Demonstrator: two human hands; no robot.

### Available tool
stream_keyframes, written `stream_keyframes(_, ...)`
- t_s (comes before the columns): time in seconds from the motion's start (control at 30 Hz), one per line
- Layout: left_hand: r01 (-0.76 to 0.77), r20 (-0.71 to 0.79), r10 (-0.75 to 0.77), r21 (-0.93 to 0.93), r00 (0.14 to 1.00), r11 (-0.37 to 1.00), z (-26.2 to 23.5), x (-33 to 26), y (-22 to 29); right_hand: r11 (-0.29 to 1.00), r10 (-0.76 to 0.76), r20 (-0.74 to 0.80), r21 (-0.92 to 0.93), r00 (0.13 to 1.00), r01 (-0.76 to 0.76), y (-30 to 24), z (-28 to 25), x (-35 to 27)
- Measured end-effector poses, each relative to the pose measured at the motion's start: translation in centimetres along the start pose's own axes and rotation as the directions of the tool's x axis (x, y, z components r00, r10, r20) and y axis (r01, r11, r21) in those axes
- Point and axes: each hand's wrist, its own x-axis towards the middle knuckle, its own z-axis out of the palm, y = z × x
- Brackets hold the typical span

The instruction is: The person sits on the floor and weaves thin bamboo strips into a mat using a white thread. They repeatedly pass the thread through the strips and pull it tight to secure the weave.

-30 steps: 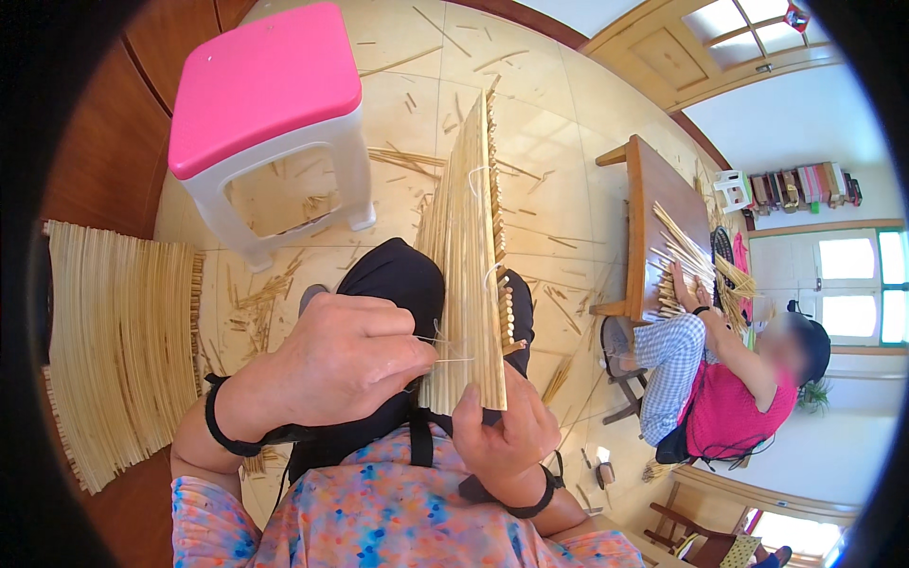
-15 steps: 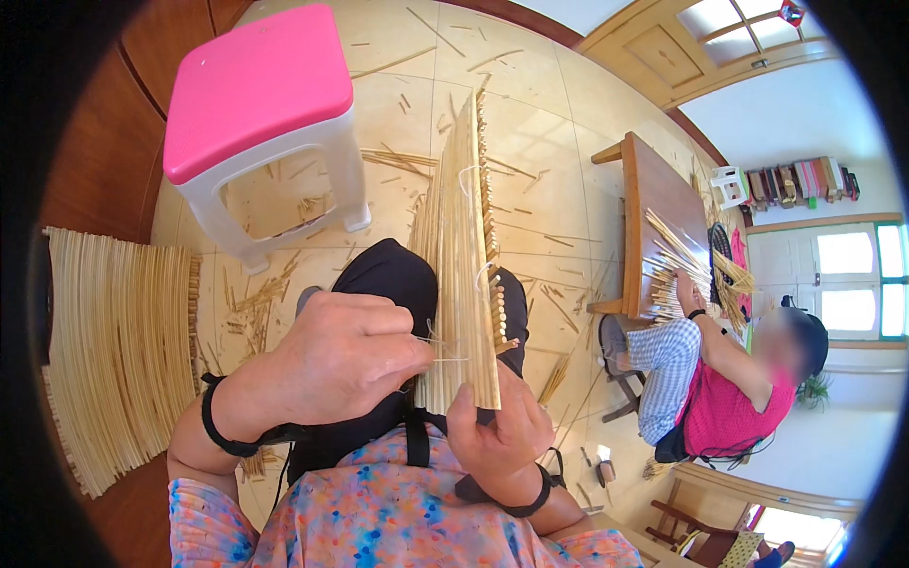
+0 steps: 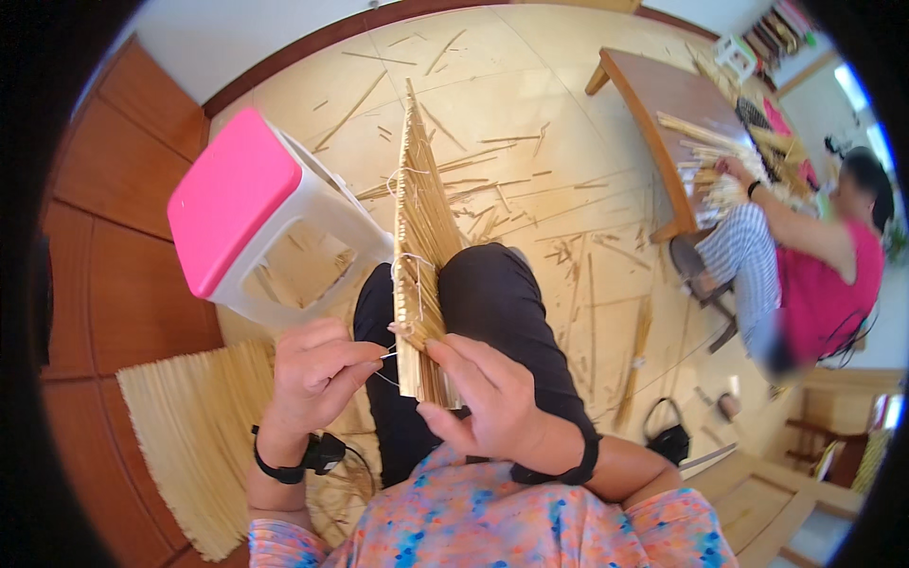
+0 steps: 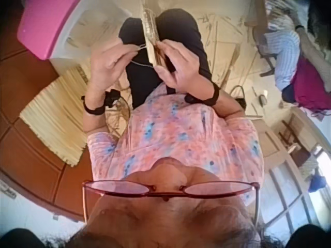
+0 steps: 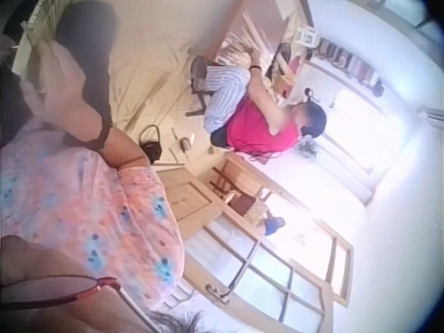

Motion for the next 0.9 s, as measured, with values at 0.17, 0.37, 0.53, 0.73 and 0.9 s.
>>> stream_keyframes(0.17,0.058,0.029,-0.058,0.013,0.998,0.998,0.1,-0.2,0.0,0.954,-0.003,-0.009,0.301,1.0,0.006,2.1,0.9,-0.4)
stream_keyframes(0.37,0.142,0.018,-0.143,0.045,0.99,0.989,0.3,-0.8,0.7,0.892,-0.061,-0.091,0.441,0.994,0.095,3.5,1.9,-1.2)
stream_keyframes(0.53,0.136,-0.012,-0.136,0.017,0.991,0.991,0.8,-0.6,0.4,0.872,-0.06,-0.062,0.483,0.996,0.082,3.9,1.8,-1.2)
stream_keyframes(0.73,0.115,-0.038,-0.114,0.04,0.993,0.993,1.6,-0.5,0.4,0.863,-0.094,-0.051,0.495,0.994,0.107,4.2,2.0,-1.1)
stream_keyframes(0.9,0.104,-0.046,-0.102,0.043,0.994,0.994,1.9,-0.2,0.3,0.868,-0.103,-0.047,0.484,0.994,0.113,4.0,1.6,-0.8)
